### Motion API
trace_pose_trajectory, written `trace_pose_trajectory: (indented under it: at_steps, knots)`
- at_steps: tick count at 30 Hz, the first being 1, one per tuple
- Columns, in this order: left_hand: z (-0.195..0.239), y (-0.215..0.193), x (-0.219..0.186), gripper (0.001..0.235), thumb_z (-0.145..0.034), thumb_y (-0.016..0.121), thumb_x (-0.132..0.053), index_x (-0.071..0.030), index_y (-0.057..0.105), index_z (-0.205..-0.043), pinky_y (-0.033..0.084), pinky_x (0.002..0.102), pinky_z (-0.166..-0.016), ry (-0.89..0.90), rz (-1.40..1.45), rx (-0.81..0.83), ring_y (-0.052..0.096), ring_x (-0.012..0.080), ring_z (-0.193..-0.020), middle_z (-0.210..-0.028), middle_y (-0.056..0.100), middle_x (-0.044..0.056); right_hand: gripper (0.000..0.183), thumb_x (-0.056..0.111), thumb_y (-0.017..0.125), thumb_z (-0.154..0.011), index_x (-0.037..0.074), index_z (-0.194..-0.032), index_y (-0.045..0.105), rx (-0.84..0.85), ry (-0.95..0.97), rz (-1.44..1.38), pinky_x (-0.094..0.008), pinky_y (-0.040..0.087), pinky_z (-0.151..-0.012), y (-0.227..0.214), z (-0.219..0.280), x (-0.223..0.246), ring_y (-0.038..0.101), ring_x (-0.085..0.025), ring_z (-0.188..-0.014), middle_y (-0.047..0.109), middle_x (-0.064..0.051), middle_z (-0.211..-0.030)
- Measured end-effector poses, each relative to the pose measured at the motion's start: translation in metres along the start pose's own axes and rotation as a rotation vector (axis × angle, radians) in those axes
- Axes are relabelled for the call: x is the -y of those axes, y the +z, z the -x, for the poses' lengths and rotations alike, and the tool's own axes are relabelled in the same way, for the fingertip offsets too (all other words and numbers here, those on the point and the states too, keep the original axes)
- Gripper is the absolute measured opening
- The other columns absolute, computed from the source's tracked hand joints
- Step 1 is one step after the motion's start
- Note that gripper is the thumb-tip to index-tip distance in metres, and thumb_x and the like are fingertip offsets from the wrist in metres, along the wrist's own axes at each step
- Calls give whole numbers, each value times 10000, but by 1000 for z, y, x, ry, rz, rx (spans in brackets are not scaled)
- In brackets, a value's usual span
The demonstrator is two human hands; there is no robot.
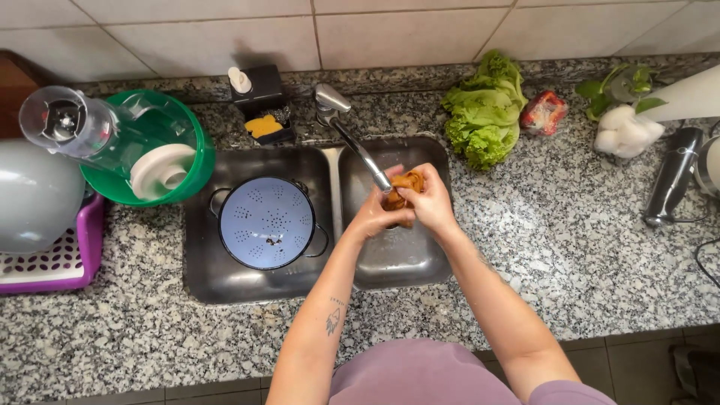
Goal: The person washes a colander and a kettle lid in the sink, fills a kettle with water, and places it on the stove. They then wash a sponge and a cloth, rinse the cloth, and use it to wipe the countertop and a hand blender.
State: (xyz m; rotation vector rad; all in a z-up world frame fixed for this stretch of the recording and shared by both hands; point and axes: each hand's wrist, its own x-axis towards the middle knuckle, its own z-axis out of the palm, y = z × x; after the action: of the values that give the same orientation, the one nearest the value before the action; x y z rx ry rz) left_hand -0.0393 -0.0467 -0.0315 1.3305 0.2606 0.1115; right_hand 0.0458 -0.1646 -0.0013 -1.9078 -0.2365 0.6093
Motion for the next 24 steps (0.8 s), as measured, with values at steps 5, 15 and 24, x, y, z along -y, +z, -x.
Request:
trace_pose_trajectory:
  at_steps: [5,15,24]
  knots:
    - [-15,-20,67,365,-707,736,-73,-48,633,-1056,496,460,-855,-206,-374,-102,617,361,-1003,-976,669,189,430,-104,573,-834,149,-1103,353,-38,-214,-532,-229,525,-773,-32,15,50,616,-122,-902,576,-30,-1009]
    - [-18,-19,29,419,-620,567,57,-70,658,-1008,502,302,-747,-236,117,-332,591,169,-840,-903,617,67,877,69,857,-463,140,-1261,502,252,-153,-39,-423,278,-1024,40,-17,-55,377,-317,-1191,428,-190,-1251]
    - [36,-45,35,414,-726,676,-45,-36,548,-1120,466,377,-900,1,18,-659,581,236,-996,-1056,580,144,149,107,735,-603,53,-695,631,255,463,-593,-305,380,-413,51,12,42,484,-179,-437,466,-63,-520]
